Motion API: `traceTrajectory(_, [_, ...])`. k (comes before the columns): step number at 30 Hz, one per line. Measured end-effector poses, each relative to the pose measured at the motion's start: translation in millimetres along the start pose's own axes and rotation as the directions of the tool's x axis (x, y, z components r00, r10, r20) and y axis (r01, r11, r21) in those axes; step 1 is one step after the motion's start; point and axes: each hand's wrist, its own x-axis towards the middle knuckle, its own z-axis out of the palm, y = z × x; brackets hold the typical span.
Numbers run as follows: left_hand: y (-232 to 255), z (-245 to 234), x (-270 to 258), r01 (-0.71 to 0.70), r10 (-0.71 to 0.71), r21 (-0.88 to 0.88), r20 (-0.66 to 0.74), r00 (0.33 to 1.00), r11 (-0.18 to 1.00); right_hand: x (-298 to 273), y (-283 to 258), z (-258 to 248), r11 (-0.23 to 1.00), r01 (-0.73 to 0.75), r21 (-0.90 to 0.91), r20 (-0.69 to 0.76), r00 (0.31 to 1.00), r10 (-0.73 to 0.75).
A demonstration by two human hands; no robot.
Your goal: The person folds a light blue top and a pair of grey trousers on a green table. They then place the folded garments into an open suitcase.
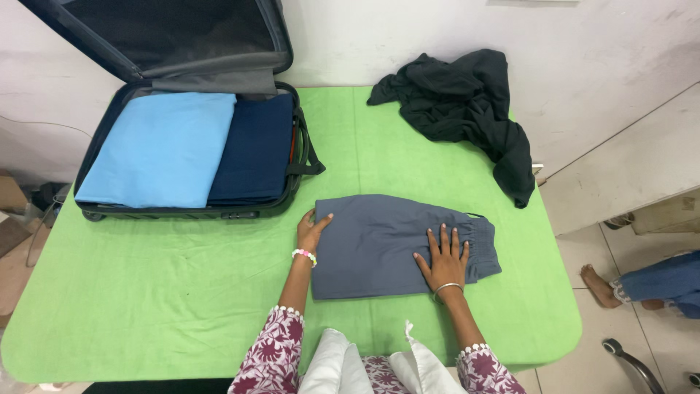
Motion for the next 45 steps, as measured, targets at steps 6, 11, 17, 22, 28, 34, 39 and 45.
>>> traceTrajectory(6, [62.9,28.1,-49.8,0.019,-0.01,-0.026,0.306,0.952,0.999,13.1,9.4,-25.2,0.969,-0.034,0.244,0.027,0.999,0.028])
traceTrajectory(11, [131.3,41.5,-133.0,-0.182,0.131,0.025,0.603,0.787,0.983,65.0,40.3,-69.7,0.929,0.199,0.312,-0.117,0.979,-0.17])
traceTrajectory(17, [192.0,37.8,-194.1,-0.478,0.123,0.156,0.856,0.502,0.865,124.0,75.5,-86.4,0.763,0.185,0.619,0.497,0.66,-0.563])
traceTrajectory(22, [208.7,27.0,-183.9,-0.33,0.082,0.163,0.782,0.618,0.93,125.7,74.5,-48.5,0.762,0.011,0.647,0.676,0.454,-0.581])
traceTrajectory(28, [220.3,9.2,-148.7,-0.355,0.243,0.145,0.494,0.835,0.923,142.5,92.9,-78.4,0.85,0.07,0.523,0.54,0.744,-0.393])
traceTrajectory(34, [181.6,-14.1,-100.1,-0.733,0.561,0.322,0.485,0.671,0.599,115.3,112.3,-123.8,0.901,0.31,0.304,-0.362,0.912,-0.192])
traceTrajectory(39, [74.5,-37.8,-87.8,-0.614,0.457,0.439,0.417,0.786,0.656,42.4,90.3,-68.5,0.961,0.176,0.216,-0.248,0.961,-0.12])
traceTrajectory(45, [8.6,-80.9,-117.9,-0.497,0.402,0.623,0.301,0.865,0.604,-25.4,77.9,-23.4,0.972,0.043,0.232,-0.086,0.996,-0.023])
